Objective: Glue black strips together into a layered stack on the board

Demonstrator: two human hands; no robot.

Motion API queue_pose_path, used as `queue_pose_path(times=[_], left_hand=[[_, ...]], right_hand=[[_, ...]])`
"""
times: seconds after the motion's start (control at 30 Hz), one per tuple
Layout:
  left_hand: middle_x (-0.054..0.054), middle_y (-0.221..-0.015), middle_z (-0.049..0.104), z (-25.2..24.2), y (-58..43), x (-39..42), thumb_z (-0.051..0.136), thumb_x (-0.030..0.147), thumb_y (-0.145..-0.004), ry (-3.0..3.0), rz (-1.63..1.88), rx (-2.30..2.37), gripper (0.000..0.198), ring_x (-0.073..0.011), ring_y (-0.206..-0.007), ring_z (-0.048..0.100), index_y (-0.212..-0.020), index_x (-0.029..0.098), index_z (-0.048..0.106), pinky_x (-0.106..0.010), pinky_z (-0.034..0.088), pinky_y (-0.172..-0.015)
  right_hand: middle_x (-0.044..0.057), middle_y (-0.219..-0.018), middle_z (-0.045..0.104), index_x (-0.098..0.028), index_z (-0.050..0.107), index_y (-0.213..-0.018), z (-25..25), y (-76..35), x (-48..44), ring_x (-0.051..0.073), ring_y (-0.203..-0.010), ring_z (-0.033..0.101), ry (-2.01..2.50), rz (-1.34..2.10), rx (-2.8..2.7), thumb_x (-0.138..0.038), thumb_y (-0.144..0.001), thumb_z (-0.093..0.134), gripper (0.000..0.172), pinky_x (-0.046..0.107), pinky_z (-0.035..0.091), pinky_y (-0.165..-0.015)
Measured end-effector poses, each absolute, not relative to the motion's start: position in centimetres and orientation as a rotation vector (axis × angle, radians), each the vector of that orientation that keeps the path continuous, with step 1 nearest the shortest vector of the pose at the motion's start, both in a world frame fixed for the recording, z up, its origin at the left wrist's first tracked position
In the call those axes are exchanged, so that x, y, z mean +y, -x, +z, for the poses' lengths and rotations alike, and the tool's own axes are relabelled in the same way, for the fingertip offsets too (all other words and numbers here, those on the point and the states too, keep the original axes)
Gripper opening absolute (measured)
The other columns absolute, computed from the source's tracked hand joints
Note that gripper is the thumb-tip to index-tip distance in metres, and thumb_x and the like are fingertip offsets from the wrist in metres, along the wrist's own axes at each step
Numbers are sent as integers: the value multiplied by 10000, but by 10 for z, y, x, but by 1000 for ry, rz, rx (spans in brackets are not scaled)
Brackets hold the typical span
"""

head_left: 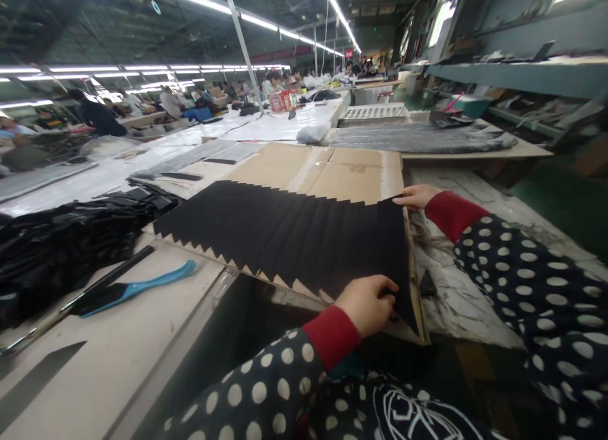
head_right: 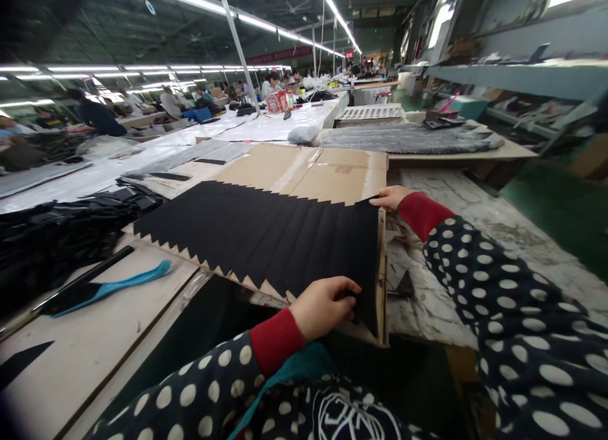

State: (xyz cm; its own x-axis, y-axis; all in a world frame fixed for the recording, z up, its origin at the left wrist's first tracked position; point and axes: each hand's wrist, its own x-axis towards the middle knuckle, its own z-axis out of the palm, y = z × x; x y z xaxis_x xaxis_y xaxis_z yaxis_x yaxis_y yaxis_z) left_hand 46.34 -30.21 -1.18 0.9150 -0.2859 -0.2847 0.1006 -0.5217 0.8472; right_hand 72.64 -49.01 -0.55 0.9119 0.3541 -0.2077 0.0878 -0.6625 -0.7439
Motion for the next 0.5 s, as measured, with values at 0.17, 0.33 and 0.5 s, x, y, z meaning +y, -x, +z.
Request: queue_pose_path(times=[0.17, 0.33, 0.5], left_hand=[[-18, -807, 647, -11, -469, -304, 494, 238, -766, -2264, -500, -136, 313, -153, -820, 591, -1055, 214, 612, -273, 462, -780], [-35, -922, 642, -7, -471, -303, 500, 293, -762, -2383, -499, -159, 327, -187, -861, 584, -1061, 240, 618, -314, 463, -811], [-65, -994, 636, -8, -468, -304, 463, 328, -779, -2473, -462, -222, 345, -252, -941, 584, -1080, 235, 603, -375, 472, -818]], right_hand=[[-23, -585, 539, -94, 640, -863, -18, -735, -484, 66, -514, 437, 2340, 398, -326, -253, -748, 618, 197, 196, 335, -515], [-7, -648, 583, -111, 639, -840, -25, -738, -480, 79, -566, 480, 2399, 401, -341, -250, -741, 611, 173, 195, 367, -571], [20, -604, 569, -108, 624, -801, -36, -745, -484, 103, -535, 474, 2480, 308, -437, -287, -723, 612, 196, 236, 362, -556]])
